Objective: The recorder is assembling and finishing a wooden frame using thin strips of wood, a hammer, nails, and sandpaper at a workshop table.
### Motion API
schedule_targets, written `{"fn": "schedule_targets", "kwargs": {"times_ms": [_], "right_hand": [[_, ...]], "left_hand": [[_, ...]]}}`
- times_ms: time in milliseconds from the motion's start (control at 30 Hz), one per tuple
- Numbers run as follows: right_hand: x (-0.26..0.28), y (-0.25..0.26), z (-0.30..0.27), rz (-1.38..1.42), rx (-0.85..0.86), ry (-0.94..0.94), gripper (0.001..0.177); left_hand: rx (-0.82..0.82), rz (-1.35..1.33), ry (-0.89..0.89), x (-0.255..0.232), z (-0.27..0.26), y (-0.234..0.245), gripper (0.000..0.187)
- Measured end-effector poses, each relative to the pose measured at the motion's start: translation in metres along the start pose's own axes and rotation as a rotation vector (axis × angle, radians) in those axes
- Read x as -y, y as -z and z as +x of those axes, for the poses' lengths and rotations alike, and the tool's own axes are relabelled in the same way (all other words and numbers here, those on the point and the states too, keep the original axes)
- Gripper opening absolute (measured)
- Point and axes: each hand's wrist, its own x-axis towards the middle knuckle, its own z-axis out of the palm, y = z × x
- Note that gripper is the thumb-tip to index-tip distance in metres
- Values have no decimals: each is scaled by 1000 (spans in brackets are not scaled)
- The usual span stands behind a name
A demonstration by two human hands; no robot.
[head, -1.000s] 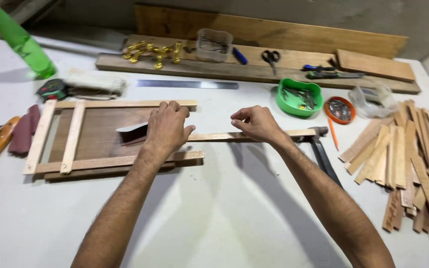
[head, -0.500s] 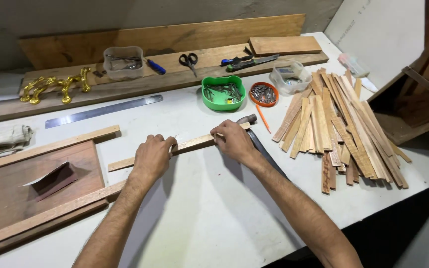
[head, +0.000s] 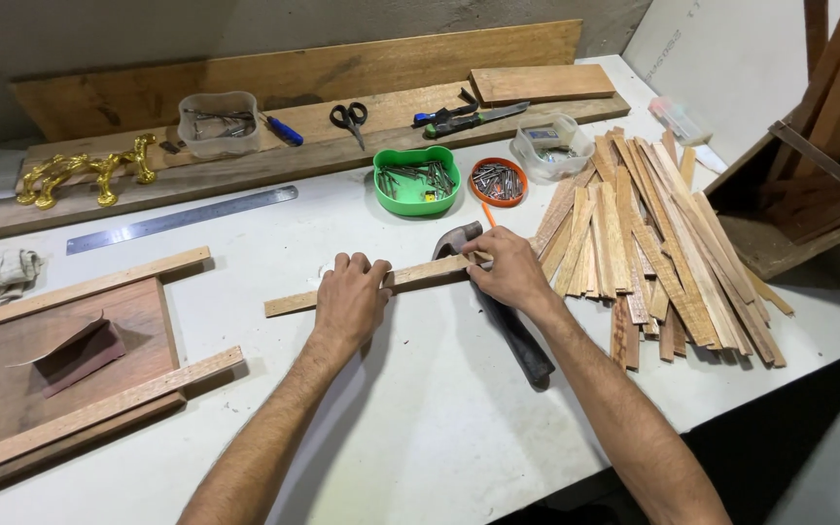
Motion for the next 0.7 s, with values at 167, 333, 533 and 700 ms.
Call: {"fn": "schedule_targets", "kwargs": {"times_ms": [167,333,533,700], "right_hand": [[15,5,8,-66,59,-91,33],[49,-9,22,-28,65,-35,35],[133,-50,43,134,156,145,37],[210,-81,46,165,357,134,39]], "left_hand": [[-13,4,-7,9,-7,24,44],[-59,-3,52,33,-31,52,44],[-250,-38,113,79,-89,96,44],[-391,-55,177,126,-139,119,41]]}}
